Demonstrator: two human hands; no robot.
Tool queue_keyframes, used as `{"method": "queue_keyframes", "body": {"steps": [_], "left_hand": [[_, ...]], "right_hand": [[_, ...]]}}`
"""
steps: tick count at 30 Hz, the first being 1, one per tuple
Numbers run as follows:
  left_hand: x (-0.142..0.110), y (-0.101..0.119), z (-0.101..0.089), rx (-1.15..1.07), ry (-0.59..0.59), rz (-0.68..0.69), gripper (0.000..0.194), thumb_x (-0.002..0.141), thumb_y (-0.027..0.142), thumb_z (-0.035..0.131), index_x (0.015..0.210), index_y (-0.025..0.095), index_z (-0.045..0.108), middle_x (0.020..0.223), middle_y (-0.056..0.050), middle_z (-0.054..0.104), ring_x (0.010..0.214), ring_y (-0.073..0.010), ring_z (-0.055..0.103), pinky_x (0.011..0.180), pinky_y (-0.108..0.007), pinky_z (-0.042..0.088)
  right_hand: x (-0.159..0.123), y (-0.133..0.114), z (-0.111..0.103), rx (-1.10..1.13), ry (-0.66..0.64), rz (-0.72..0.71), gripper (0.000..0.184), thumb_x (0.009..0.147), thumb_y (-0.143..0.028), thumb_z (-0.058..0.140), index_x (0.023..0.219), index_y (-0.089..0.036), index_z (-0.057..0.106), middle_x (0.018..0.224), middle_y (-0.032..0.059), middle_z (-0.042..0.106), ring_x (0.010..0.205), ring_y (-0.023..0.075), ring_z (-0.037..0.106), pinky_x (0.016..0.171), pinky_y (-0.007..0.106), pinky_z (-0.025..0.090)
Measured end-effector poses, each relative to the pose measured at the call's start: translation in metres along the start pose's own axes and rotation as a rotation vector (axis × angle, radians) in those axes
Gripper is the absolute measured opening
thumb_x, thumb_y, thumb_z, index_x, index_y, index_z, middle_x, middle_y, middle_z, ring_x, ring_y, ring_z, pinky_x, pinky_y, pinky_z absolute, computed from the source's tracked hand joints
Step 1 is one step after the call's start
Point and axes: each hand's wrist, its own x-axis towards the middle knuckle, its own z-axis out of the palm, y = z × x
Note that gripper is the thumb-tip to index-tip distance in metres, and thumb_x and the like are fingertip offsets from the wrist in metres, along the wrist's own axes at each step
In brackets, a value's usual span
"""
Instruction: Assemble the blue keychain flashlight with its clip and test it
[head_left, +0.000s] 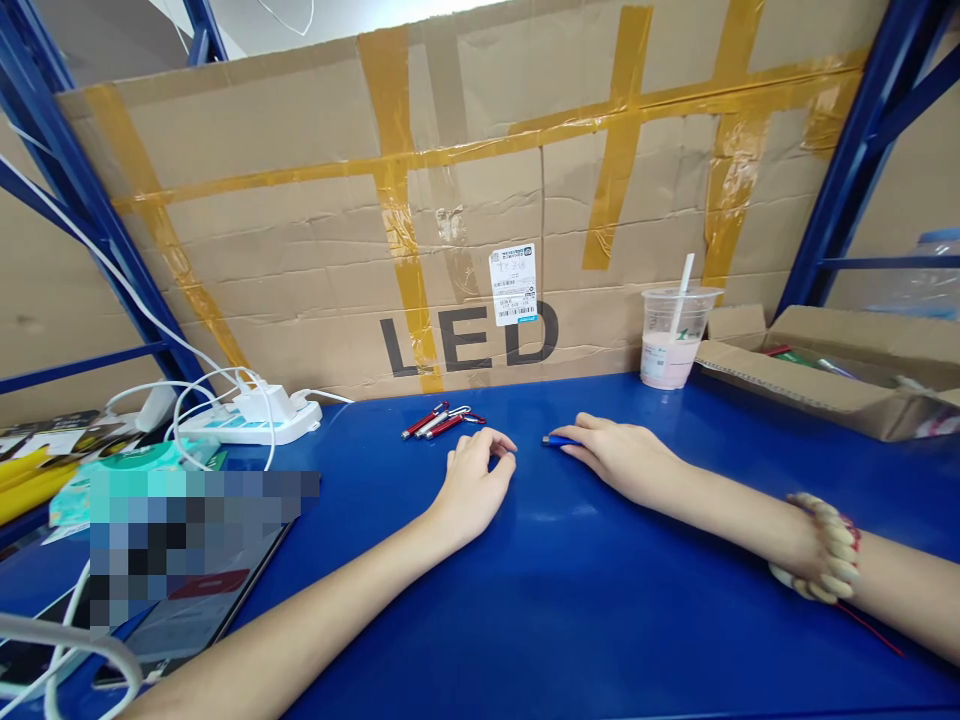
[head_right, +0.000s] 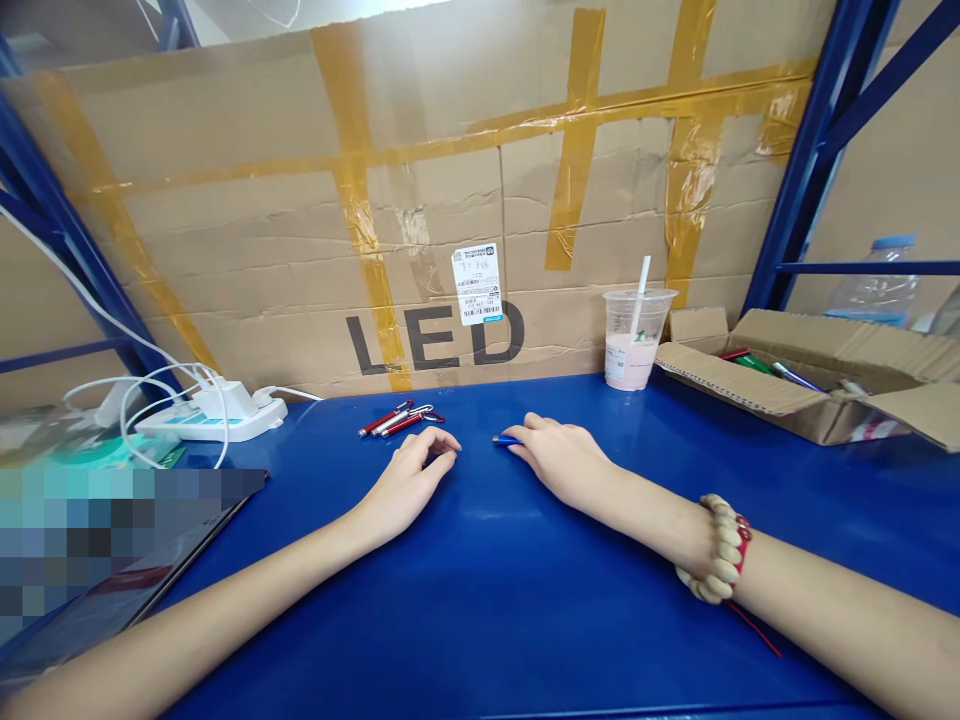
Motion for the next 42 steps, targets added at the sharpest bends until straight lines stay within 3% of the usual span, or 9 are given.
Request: {"method": "queue_keyframes", "body": {"steps": [3,6,15,20,26,28,31,36,42], "left_hand": [[-0.001,0.001,0.000,-0.002,-0.001,-0.001,0.016,0.080,0.019,0.038,0.086,0.023,0.052,0.097,-0.002,0.057,0.100,-0.0169,0.045,0.090,-0.035,0.032],[-0.001,0.002,0.000,0.000,-0.001,-0.001,0.016,0.080,0.018,0.038,0.085,0.022,0.052,0.097,-0.002,0.058,0.100,-0.0171,0.045,0.090,-0.035,0.032],[0.001,-0.009,0.003,0.089,0.100,-0.026,0.014,0.076,0.021,0.040,0.089,0.022,0.047,0.107,-0.002,0.050,0.106,-0.0193,0.039,0.094,-0.039,0.025],[0.002,-0.008,0.002,0.129,0.094,-0.052,0.016,0.074,0.021,0.040,0.089,0.023,0.045,0.109,-0.004,0.049,0.108,-0.0209,0.038,0.093,-0.040,0.026],[0.003,-0.010,0.004,0.196,0.017,-0.027,0.018,0.074,0.023,0.040,0.091,0.022,0.047,0.106,-0.003,0.051,0.108,-0.0204,0.039,0.094,-0.039,0.023],[0.003,-0.011,0.005,0.217,0.017,-0.023,0.018,0.075,0.024,0.040,0.091,0.022,0.047,0.106,-0.003,0.051,0.107,-0.0204,0.039,0.094,-0.039,0.023],[0.001,-0.011,0.006,0.278,0.009,0.032,0.016,0.076,0.025,0.039,0.091,0.022,0.046,0.103,-0.003,0.052,0.105,-0.0201,0.041,0.093,-0.039,0.024],[-0.004,-0.007,0.004,0.409,-0.053,0.219,0.017,0.082,0.026,0.034,0.094,0.023,0.045,0.104,-0.003,0.052,0.100,-0.0199,0.043,0.089,-0.038,0.028],[-0.004,-0.007,-0.002,0.457,-0.118,0.287,0.020,0.084,0.029,0.034,0.100,0.024,0.045,0.107,-0.003,0.051,0.098,-0.0201,0.044,0.086,-0.037,0.033]], "right_hand": [[0.003,0.015,0.005,-0.243,0.005,0.077,0.035,0.088,-0.025,0.032,0.115,-0.025,0.054,0.093,0.0099,0.057,0.085,0.0229,0.055,0.065,0.032,0.045],[0.005,0.030,0.011,-0.326,0.067,0.075,0.038,0.087,-0.018,0.030,0.113,-0.028,0.055,0.091,0.0105,0.057,0.082,0.0218,0.054,0.061,0.030,0.043],[0.013,0.053,0.019,-0.288,0.131,0.048,0.045,0.082,-0.008,0.028,0.119,-0.022,0.050,0.096,0.0109,0.053,0.087,0.0222,0.050,0.063,0.031,0.044],[0.017,0.060,0.017,-0.208,0.182,-0.004,0.042,0.083,-0.009,0.029,0.112,-0.023,0.055,0.096,0.0090,0.056,0.087,0.0214,0.051,0.065,0.032,0.044],[0.013,0.033,0.004,0.046,0.250,-0.080,0.028,0.082,-0.020,0.037,0.094,-0.024,0.062,0.096,0.0039,0.060,0.089,0.0188,0.055,0.071,0.030,0.046],[0.009,0.019,0.001,0.177,0.188,-0.093,0.026,0.082,-0.023,0.038,0.088,-0.025,0.063,0.094,0.0020,0.061,0.081,0.0167,0.057,0.067,0.029,0.046],[0.001,-0.001,-0.002,0.293,0.048,-0.265,0.027,0.084,-0.026,0.038,0.096,-0.025,0.062,0.095,0.0025,0.061,0.081,0.0156,0.058,0.071,0.029,0.046],[-0.010,-0.017,-0.006,0.238,-0.036,-0.344,0.034,0.087,-0.027,0.033,0.115,-0.023,0.053,0.105,0.0065,0.059,0.093,0.0197,0.056,0.080,0.033,0.045],[-0.013,-0.018,-0.008,0.208,-0.042,-0.360,0.035,0.088,-0.026,0.032,0.116,-0.022,0.052,0.104,0.0078,0.059,0.092,0.0195,0.057,0.080,0.033,0.045]]}}
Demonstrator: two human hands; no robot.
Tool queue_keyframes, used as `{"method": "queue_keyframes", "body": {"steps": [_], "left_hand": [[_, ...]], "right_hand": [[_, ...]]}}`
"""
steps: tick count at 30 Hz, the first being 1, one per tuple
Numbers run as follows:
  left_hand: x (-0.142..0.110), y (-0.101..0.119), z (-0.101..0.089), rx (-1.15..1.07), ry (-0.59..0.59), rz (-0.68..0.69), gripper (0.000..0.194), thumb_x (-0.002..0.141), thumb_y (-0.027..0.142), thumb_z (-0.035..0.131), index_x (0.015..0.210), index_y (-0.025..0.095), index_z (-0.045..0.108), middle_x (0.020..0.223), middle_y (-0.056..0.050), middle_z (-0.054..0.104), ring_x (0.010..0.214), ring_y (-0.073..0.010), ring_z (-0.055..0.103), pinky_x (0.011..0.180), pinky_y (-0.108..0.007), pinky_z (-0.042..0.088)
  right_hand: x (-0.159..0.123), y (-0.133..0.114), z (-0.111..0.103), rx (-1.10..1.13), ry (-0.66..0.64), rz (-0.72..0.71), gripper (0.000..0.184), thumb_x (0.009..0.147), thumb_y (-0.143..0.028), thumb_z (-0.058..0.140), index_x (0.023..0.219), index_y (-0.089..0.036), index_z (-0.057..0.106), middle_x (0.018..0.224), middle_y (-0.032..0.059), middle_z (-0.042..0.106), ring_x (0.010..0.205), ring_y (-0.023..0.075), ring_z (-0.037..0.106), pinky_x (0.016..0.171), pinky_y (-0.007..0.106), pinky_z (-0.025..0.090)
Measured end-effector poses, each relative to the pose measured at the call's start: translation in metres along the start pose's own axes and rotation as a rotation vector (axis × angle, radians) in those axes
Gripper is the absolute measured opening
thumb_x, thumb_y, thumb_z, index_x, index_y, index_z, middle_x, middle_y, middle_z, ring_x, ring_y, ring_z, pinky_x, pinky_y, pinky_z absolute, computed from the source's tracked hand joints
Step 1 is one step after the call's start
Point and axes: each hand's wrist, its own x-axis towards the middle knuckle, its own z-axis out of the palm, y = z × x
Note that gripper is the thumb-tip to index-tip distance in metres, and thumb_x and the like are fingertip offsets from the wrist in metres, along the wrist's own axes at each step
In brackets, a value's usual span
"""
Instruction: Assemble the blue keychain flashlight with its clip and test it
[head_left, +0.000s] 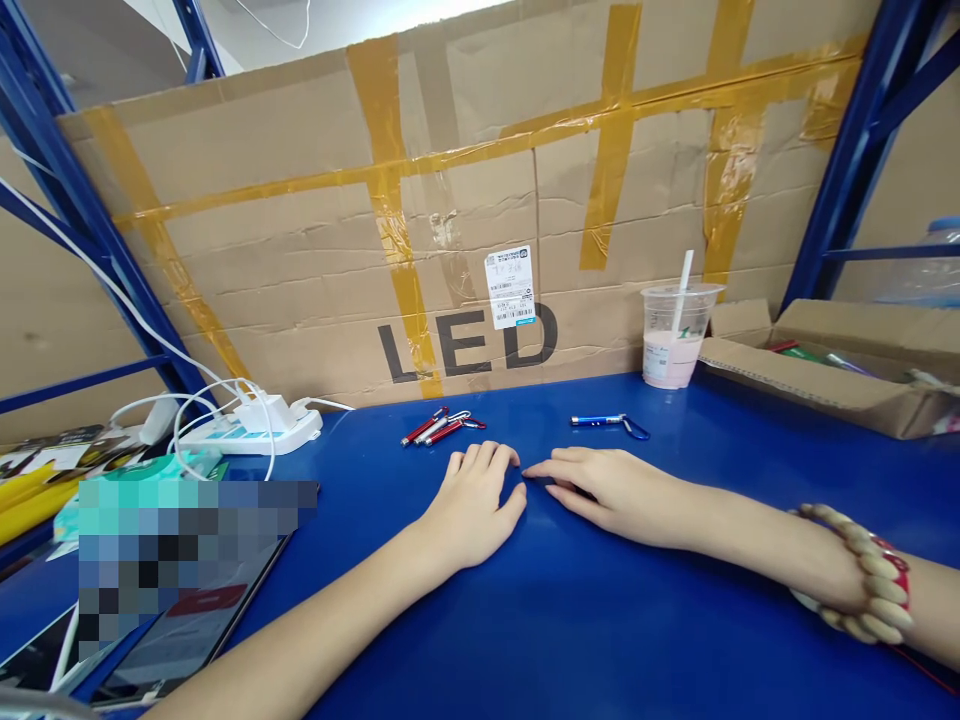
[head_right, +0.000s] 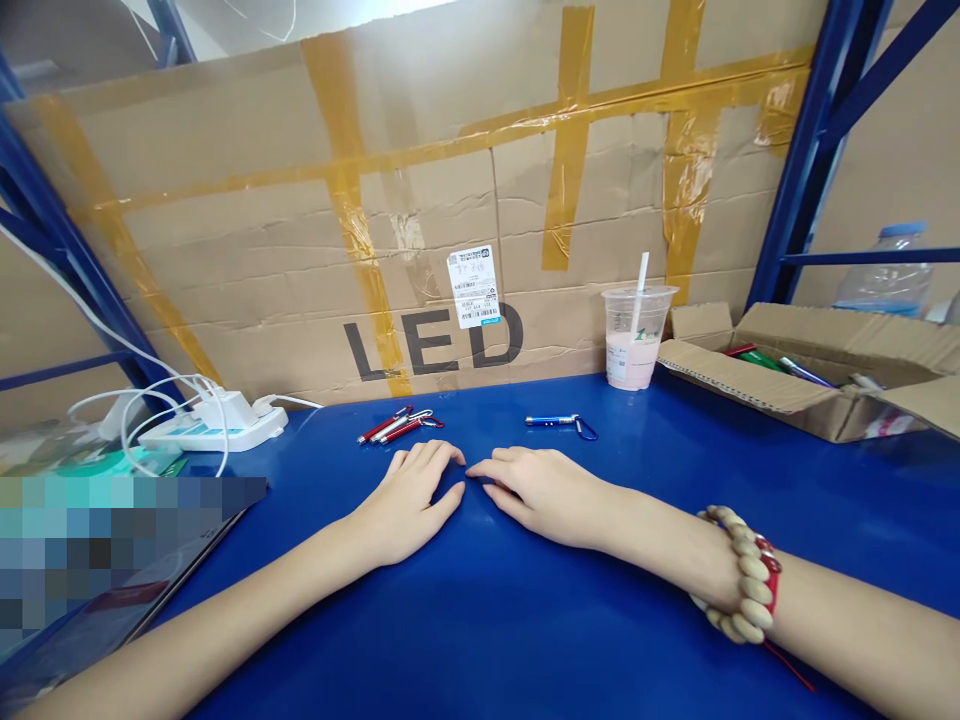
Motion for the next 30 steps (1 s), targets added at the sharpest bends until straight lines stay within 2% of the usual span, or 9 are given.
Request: {"method": "queue_keyframes", "body": {"steps": [5,9,12,15,17,21,26,30], "left_hand": [[0.000,0.001,0.000,0.035,0.012,0.000,0.021,0.084,0.030,0.033,0.100,0.023,0.046,0.106,-0.003,0.051,0.097,-0.0196,0.045,0.086,-0.037,0.035],[0.001,-0.001,0.003,0.208,0.143,-0.147,0.026,0.083,0.035,0.035,0.096,0.019,0.050,0.107,-0.008,0.051,0.103,-0.0239,0.044,0.089,-0.040,0.033],[0.005,-0.009,0.004,0.344,0.214,-0.240,0.034,0.083,0.034,0.034,0.105,0.014,0.050,0.119,-0.013,0.047,0.117,-0.0281,0.035,0.097,-0.042,0.026],[0.007,-0.015,0.005,0.390,0.173,-0.359,0.044,0.083,0.036,0.032,0.115,0.009,0.046,0.127,-0.016,0.042,0.123,-0.0318,0.027,0.099,-0.045,0.021],[0.008,-0.017,0.005,0.383,0.126,-0.408,0.049,0.083,0.039,0.030,0.118,0.008,0.044,0.128,-0.017,0.042,0.122,-0.0322,0.029,0.099,-0.046,0.021],[0.009,-0.016,0.005,0.353,0.096,-0.422,0.051,0.083,0.041,0.029,0.119,0.009,0.044,0.126,-0.017,0.043,0.118,-0.0294,0.036,0.099,-0.045,0.022],[0.010,-0.017,0.006,0.322,0.090,-0.495,0.056,0.081,0.045,0.029,0.122,0.008,0.041,0.129,-0.020,0.038,0.121,-0.0315,0.032,0.099,-0.046,0.021],[0.010,-0.017,0.005,0.325,0.075,-0.482,0.056,0.082,0.044,0.028,0.123,0.008,0.039,0.131,-0.019,0.036,0.123,-0.0302,0.029,0.101,-0.045,0.018]], "right_hand": [[0.000,0.001,0.000,0.016,0.003,0.000,0.035,0.088,-0.027,0.033,0.117,-0.023,0.051,0.103,0.0073,0.059,0.092,0.0193,0.056,0.079,0.033,0.045],[0.000,0.001,0.000,0.030,0.002,-0.011,0.035,0.088,-0.027,0.032,0.116,-0.022,0.051,0.108,0.0065,0.059,0.096,0.0192,0.055,0.082,0.033,0.044],[0.000,0.002,-0.001,0.041,-0.003,-0.005,0.035,0.087,-0.027,0.032,0.116,-0.022,0.051,0.109,0.0059,0.059,0.096,0.0190,0.056,0.083,0.033,0.044],[0.000,0.002,-0.001,0.055,0.000,0.005,0.035,0.087,-0.028,0.032,0.115,-0.023,0.052,0.109,0.0055,0.059,0.096,0.0192,0.056,0.083,0.033,0.044],[0.001,0.001,-0.001,0.064,0.005,0.014,0.035,0.087,-0.028,0.032,0.115,-0.023,0.052,0.109,0.0053,0.059,0.097,0.0194,0.055,0.083,0.033,0.044],[0.001,-0.001,-0.001,0.079,0.009,0.030,0.034,0.086,-0.027,0.033,0.114,-0.024,0.053,0.106,0.0047,0.061,0.094,0.0191,0.057,0.080,0.033,0.044],[0.002,-0.003,-0.002,0.069,0.003,0.030,0.034,0.086,-0.026,0.033,0.113,-0.024,0.053,0.105,0.0042,0.061,0.091,0.0184,0.057,0.077,0.031,0.045],[0.003,-0.003,0.000,-0.003,0.034,0.075,0.033,0.086,-0.027,0.034,0.112,-0.026,0.053,0.096,0.0039,0.061,0.082,0.0170,0.058,0.068,0.028,0.045]]}}
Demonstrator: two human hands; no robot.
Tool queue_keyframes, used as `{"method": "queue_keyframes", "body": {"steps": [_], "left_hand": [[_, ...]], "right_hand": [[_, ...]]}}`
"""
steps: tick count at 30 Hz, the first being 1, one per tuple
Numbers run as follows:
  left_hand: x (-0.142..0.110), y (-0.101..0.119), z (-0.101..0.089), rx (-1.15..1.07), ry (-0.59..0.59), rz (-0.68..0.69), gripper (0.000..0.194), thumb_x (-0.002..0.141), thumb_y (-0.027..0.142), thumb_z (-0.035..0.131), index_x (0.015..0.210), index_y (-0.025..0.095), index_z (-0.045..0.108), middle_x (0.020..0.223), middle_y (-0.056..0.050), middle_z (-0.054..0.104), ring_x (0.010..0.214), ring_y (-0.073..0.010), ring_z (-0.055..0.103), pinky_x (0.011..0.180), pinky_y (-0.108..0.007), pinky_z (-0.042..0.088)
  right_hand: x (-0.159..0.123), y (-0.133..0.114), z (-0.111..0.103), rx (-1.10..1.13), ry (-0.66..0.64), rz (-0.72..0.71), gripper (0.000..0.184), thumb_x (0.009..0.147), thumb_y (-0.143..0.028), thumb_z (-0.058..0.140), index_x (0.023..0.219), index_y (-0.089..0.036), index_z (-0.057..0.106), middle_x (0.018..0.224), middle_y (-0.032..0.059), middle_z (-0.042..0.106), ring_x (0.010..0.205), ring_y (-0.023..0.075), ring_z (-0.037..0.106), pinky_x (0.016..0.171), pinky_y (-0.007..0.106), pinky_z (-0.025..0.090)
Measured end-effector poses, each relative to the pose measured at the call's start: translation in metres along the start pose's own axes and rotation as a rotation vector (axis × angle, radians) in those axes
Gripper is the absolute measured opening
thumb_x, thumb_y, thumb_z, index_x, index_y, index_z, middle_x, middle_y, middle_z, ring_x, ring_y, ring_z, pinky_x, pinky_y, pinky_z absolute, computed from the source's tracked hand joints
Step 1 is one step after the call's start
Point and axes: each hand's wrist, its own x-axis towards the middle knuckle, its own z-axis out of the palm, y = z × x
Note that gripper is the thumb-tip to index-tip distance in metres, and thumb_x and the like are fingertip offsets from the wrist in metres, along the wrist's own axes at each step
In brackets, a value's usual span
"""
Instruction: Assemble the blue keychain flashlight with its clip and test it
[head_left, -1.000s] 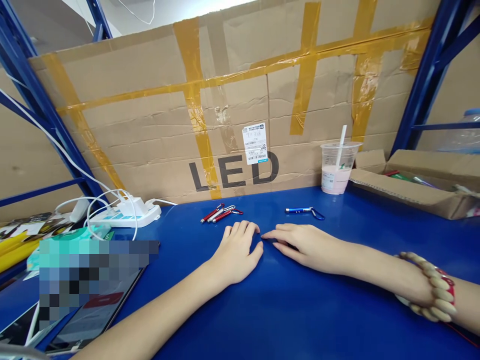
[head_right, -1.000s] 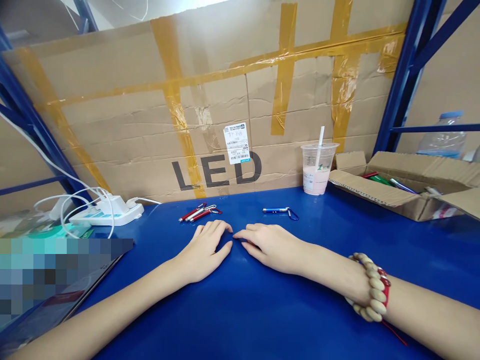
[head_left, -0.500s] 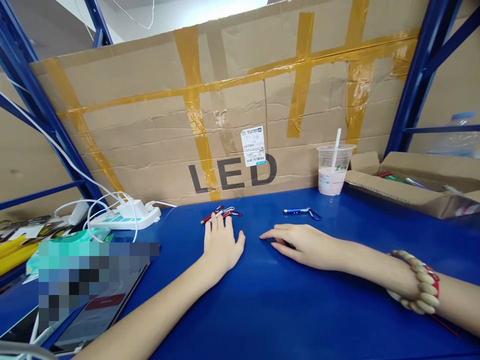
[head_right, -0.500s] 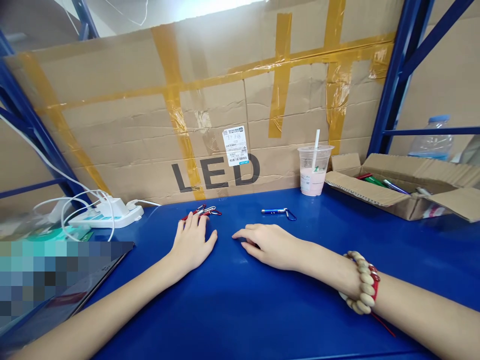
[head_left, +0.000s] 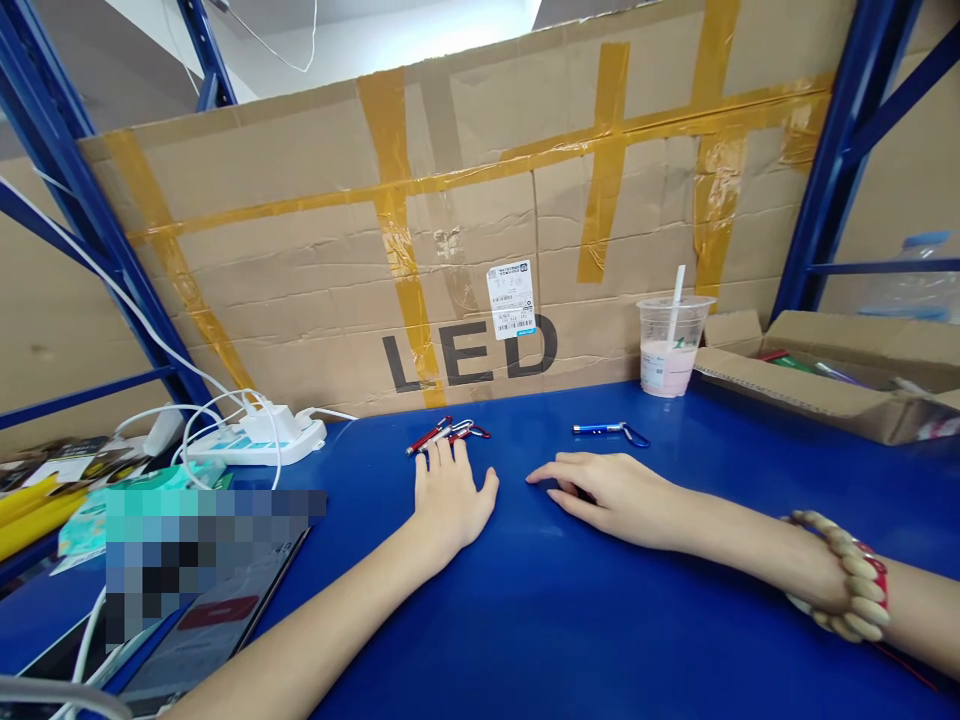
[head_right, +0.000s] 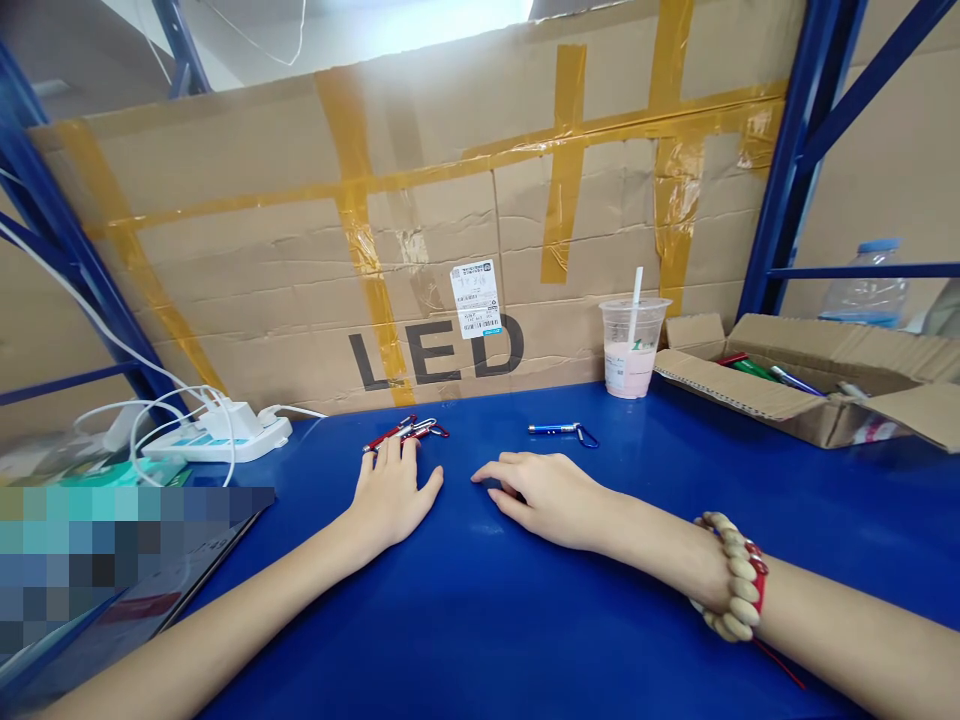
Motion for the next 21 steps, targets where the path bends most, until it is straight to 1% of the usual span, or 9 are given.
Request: {"method": "queue_keyframes", "body": {"steps": [3,6,7,9,12,15,18,21], "left_hand": [[-0.001,0.000,-0.002,-0.010,-0.012,0.016,0.054,0.083,0.042,0.027,0.125,0.010,0.037,0.134,-0.017,0.033,0.124,-0.0292,0.028,0.101,-0.046,0.018],[-0.001,0.000,-0.003,-0.041,-0.022,0.024,0.053,0.082,0.042,0.027,0.125,0.012,0.036,0.135,-0.016,0.031,0.124,-0.0294,0.027,0.100,-0.046,0.020],[-0.001,0.000,-0.003,-0.052,-0.022,0.025,0.053,0.082,0.043,0.027,0.125,0.012,0.036,0.135,-0.016,0.031,0.124,-0.0294,0.027,0.099,-0.046,0.021],[-0.001,-0.001,-0.003,-0.069,-0.024,0.025,0.053,0.082,0.043,0.028,0.124,0.012,0.038,0.133,-0.016,0.033,0.123,-0.0295,0.028,0.099,-0.045,0.023],[-0.001,-0.002,-0.003,-0.080,-0.038,0.042,0.051,0.082,0.043,0.027,0.121,0.013,0.042,0.130,-0.015,0.037,0.122,-0.0300,0.029,0.099,-0.046,0.022],[-0.001,-0.003,-0.004,-0.093,-0.028,0.095,0.049,0.083,0.042,0.027,0.119,0.014,0.045,0.128,-0.013,0.041,0.121,-0.0292,0.030,0.100,-0.046,0.021],[-0.001,-0.004,-0.006,-0.131,-0.021,0.202,0.046,0.084,0.038,0.029,0.119,0.014,0.047,0.121,-0.011,0.048,0.115,-0.0258,0.039,0.097,-0.042,0.027],[-0.002,-0.004,-0.006,-0.168,0.009,0.326,0.041,0.085,0.033,0.030,0.114,0.015,0.052,0.117,-0.010,0.053,0.109,-0.0231,0.045,0.094,-0.040,0.032]], "right_hand": [[0.002,0.006,0.002,-0.075,0.094,0.114,0.027,0.083,-0.030,0.040,0.103,-0.026,0.058,0.092,0.0030,0.059,0.073,0.0150,0.058,0.060,0.025,0.045],[0.003,0.017,0.003,-0.118,0.177,0.243,0.019,0.079,-0.029,0.046,0.093,-0.026,0.058,0.095,0.0010,0.056,0.062,0.0110,0.057,0.049,0.022,0.041],[0.003,0.021,0.003,-0.131,0.202,0.278,0.018,0.077,-0.028,0.048,0.093,-0.026,0.057,0.097,0.0006,0.055,0.058,0.0094,0.056,0.046,0.022,0.040],[0.003,0.030,0.002,-0.146,0.243,0.323,0.023,0.075,-0.027,0.051,0.098,-0.026,0.054,0.102,0.0004,0.053,0.054,0.0075,0.054,0.044,0.021,0.039],[0.004,0.043,0.002,-0.148,0.267,0.341,0.029,0.074,-0.031,0.053,0.103,-0.027,0.054,0.102,0.0001,0.055,0.057,0.0085,0.056,0.047,0.022,0.041],[0.005,0.054,0.003,-0.147,0.246,0.363,0.026,0.077,-0.033,0.050,0.101,-0.028,0.057,0.098,-0.0010,0.060,0.062,0.0111,0.058,0.049,0.023,0.042],[0.007,0.064,0.004,-0.147,0.221,0.365,0.024,0.078,-0.026,0.047,0.097,-0.028,0.061,0.089,-0.0017,0.064,0.067,0.0130,0.059,0.053,0.024,0.043],[0.007,0.071,0.004,-0.201,0.257,0.312,0.024,0.077,-0.024,0.048,0.095,-0.026,0.063,0.097,0.0016,0.062,0.077,0.0167,0.059,0.062,0.028,0.045]]}}
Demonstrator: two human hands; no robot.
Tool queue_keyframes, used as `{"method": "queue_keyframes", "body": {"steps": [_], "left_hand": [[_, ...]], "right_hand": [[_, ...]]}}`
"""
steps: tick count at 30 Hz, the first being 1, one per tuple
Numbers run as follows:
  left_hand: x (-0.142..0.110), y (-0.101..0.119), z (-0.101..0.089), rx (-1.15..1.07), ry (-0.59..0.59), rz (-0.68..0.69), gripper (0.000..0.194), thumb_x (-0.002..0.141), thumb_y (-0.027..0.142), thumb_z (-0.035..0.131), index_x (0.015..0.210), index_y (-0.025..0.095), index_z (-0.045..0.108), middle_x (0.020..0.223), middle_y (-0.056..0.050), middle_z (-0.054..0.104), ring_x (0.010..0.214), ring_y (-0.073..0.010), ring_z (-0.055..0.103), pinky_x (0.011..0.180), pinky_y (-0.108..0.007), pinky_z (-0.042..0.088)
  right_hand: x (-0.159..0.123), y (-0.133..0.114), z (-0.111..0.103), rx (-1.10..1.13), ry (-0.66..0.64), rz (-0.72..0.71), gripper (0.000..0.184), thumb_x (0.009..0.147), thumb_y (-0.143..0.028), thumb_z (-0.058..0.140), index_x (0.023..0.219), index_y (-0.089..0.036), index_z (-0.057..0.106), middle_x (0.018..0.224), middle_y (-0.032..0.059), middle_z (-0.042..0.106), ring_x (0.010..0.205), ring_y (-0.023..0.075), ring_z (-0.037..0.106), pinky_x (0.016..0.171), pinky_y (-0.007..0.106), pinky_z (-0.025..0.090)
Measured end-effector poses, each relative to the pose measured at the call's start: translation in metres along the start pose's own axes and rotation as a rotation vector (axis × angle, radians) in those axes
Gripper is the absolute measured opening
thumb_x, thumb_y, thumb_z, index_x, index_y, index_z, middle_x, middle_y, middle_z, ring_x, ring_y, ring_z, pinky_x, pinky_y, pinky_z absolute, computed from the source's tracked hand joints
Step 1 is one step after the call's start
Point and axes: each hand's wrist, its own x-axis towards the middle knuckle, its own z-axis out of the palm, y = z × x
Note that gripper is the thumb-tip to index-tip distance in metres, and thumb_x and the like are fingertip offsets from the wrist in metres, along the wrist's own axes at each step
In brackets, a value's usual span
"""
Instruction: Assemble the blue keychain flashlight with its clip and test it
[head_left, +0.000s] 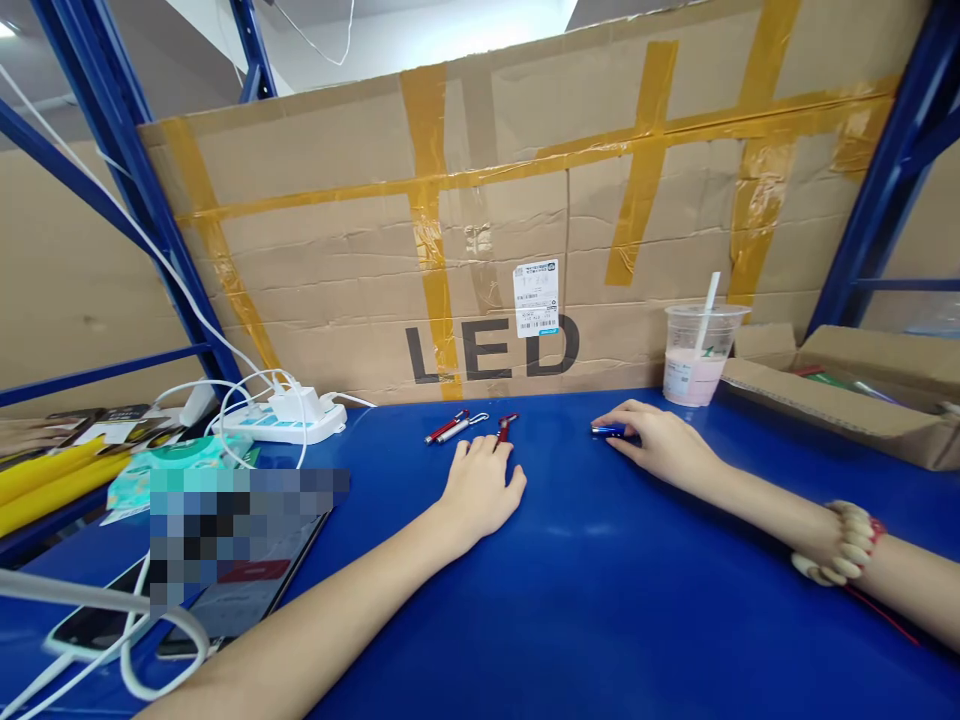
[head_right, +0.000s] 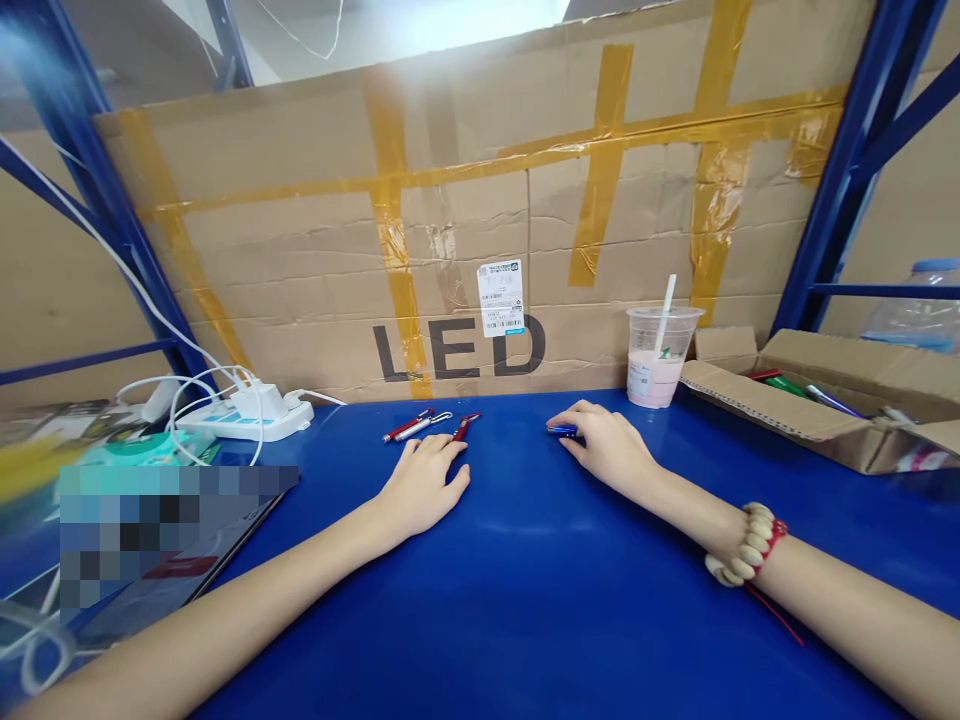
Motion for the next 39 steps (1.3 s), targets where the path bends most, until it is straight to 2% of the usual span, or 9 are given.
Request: {"method": "queue_keyframes", "body": {"steps": [2,5,10,15,21,26,31,35,39], "left_hand": [[-0.001,0.001,0.001,-0.011,0.047,0.077,0.037,0.085,0.028,0.032,0.109,0.014,0.056,0.115,-0.009,0.056,0.109,-0.0222,0.046,0.094,-0.040,0.032],[-0.002,0.003,0.001,-0.046,0.071,0.202,0.035,0.084,0.024,0.033,0.106,0.014,0.059,0.115,-0.008,0.057,0.109,-0.0208,0.048,0.093,-0.038,0.034],[-0.006,0.006,-0.001,-0.102,-0.018,0.371,0.036,0.085,0.023,0.032,0.113,0.018,0.055,0.126,-0.006,0.049,0.120,-0.0191,0.040,0.097,-0.037,0.033],[-0.008,0.008,-0.002,-0.143,-0.054,0.540,0.034,0.086,0.024,0.032,0.111,0.022,0.056,0.127,-0.002,0.048,0.122,-0.0153,0.036,0.098,-0.037,0.033],[-0.008,0.010,-0.001,-0.102,0.025,0.693,0.032,0.085,0.021,0.033,0.103,0.019,0.060,0.118,-0.002,0.056,0.119,-0.0156,0.041,0.093,-0.031,0.036],[-0.008,0.011,-0.003,-0.081,0.020,0.682,0.030,0.085,0.022,0.034,0.101,0.019,0.060,0.115,-0.004,0.058,0.118,-0.0161,0.042,0.091,-0.031,0.038],[-0.010,0.013,-0.004,-0.107,0.002,0.610,0.030,0.086,0.022,0.034,0.104,0.020,0.057,0.118,-0.004,0.055,0.117,-0.0165,0.043,0.094,-0.034,0.037],[-0.009,0.012,-0.003,-0.135,-0.016,0.543,0.030,0.085,0.023,0.034,0.108,0.020,0.053,0.121,-0.004,0.052,0.118,-0.0170,0.041,0.098,-0.036,0.034],[-0.008,0.011,-0.003,-0.162,-0.022,0.539,0.028,0.085,0.022,0.035,0.107,0.020,0.052,0.115,-0.004,0.054,0.111,-0.0162,0.046,0.095,-0.033,0.036]], "right_hand": [[0.001,0.004,0.001,-0.040,0.040,-0.036,0.024,0.076,-0.027,0.049,0.095,-0.025,0.064,0.100,0.0040,0.061,0.086,0.0210,0.057,0.068,0.032,0.045],[0.003,0.010,0.003,-0.028,0.043,-0.056,0.024,0.078,-0.029,0.047,0.093,-0.025,0.065,0.098,0.0034,0.063,0.088,0.0221,0.057,0.071,0.034,0.044],[0.005,0.014,0.004,0.046,0.038,-0.082,0.022,0.078,-0.028,0.048,0.090,-0.026,0.066,0.095,0.0007,0.067,0.086,0.0196,0.060,0.073,0.033,0.044],[0.004,0.011,0.002,0.044,0.035,-0.069,0.023,0.077,-0.027,0.048,0.090,-0.025,0.066,0.095,0.0012,0.067,0.083,0.0191,0.061,0.073,0.032,0.044],[0.004,0.012,0.006,0.038,0.014,-0.073,0.025,0.078,-0.022,0.045,0.094,-0.025,0.065,0.098,0.0011,0.065,0.088,0.0196,0.059,0.072,0.032,0.045],[0.006,0.012,0.008,0.124,0.055,-0.047,0.029,0.083,-0.025,0.039,0.099,-0.022,0.063,0.098,0.0037,0.065,0.089,0.0196,0.058,0.075,0.034,0.046],[0.001,-0.015,-0.003,0.270,0.112,-0.083,0.032,0.085,-0.036,0.038,0.099,-0.020,0.063,0.097,0.0050,0.065,0.089,0.0194,0.057,0.079,0.035,0.044],[-0.010,-0.044,-0.011,0.300,-0.010,-0.224,0.037,0.084,-0.043,0.041,0.110,-0.023,0.057,0.107,0.0054,0.061,0.099,0.0214,0.052,0.084,0.038,0.039],[-0.016,-0.055,-0.013,0.337,-0.186,-0.350,0.036,0.088,-0.040,0.033,0.105,-0.025,0.060,0.102,0.0046,0.061,0.096,0.0193,0.053,0.084,0.038,0.035]]}}
